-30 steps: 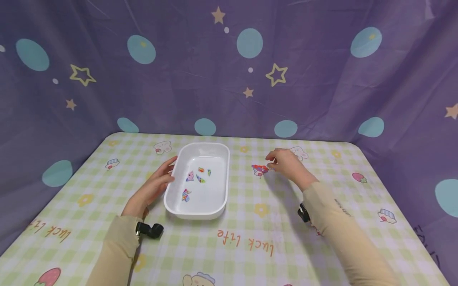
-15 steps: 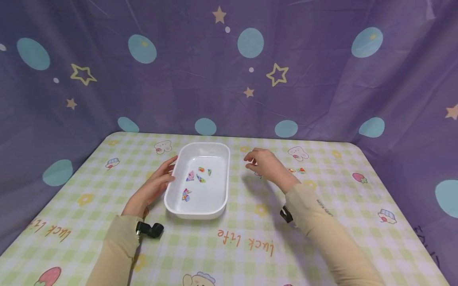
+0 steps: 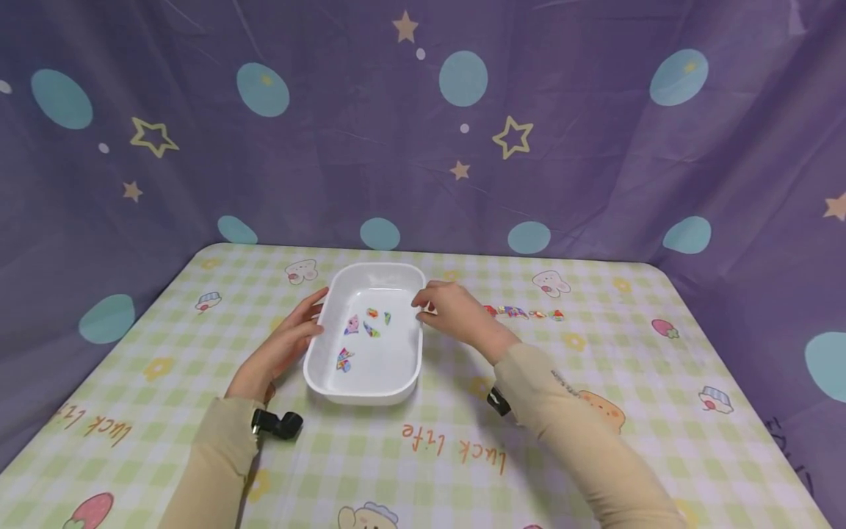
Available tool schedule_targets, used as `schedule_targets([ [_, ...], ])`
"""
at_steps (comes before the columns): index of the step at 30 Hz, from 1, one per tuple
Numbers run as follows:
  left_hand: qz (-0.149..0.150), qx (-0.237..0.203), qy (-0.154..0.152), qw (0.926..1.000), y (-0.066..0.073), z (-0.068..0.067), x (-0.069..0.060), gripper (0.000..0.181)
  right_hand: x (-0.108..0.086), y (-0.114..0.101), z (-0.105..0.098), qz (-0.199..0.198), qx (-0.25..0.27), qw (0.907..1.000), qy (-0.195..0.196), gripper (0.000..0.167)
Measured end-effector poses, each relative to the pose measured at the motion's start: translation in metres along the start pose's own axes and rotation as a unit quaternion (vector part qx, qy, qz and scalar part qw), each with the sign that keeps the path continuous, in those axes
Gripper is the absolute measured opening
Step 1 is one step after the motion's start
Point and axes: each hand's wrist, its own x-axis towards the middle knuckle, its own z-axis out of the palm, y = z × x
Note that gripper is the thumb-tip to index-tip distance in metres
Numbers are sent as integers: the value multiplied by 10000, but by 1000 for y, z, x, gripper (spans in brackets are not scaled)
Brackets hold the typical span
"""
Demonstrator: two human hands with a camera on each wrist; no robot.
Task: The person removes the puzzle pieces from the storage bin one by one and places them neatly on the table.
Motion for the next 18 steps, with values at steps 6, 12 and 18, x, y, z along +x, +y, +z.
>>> schedule_targets([
  [6,30,11,-12,10000,-1,0,1,75,8,-15,8,-192,41,9996,-190,19],
  [12,32,-16,-23,10000,-1,0,1,74,13,-31,16,-324,34,9983,-483,19],
  [18,8,29,4,10000,-1,0,1,74,21,-43,30,-535,241,9955,-744,19],
])
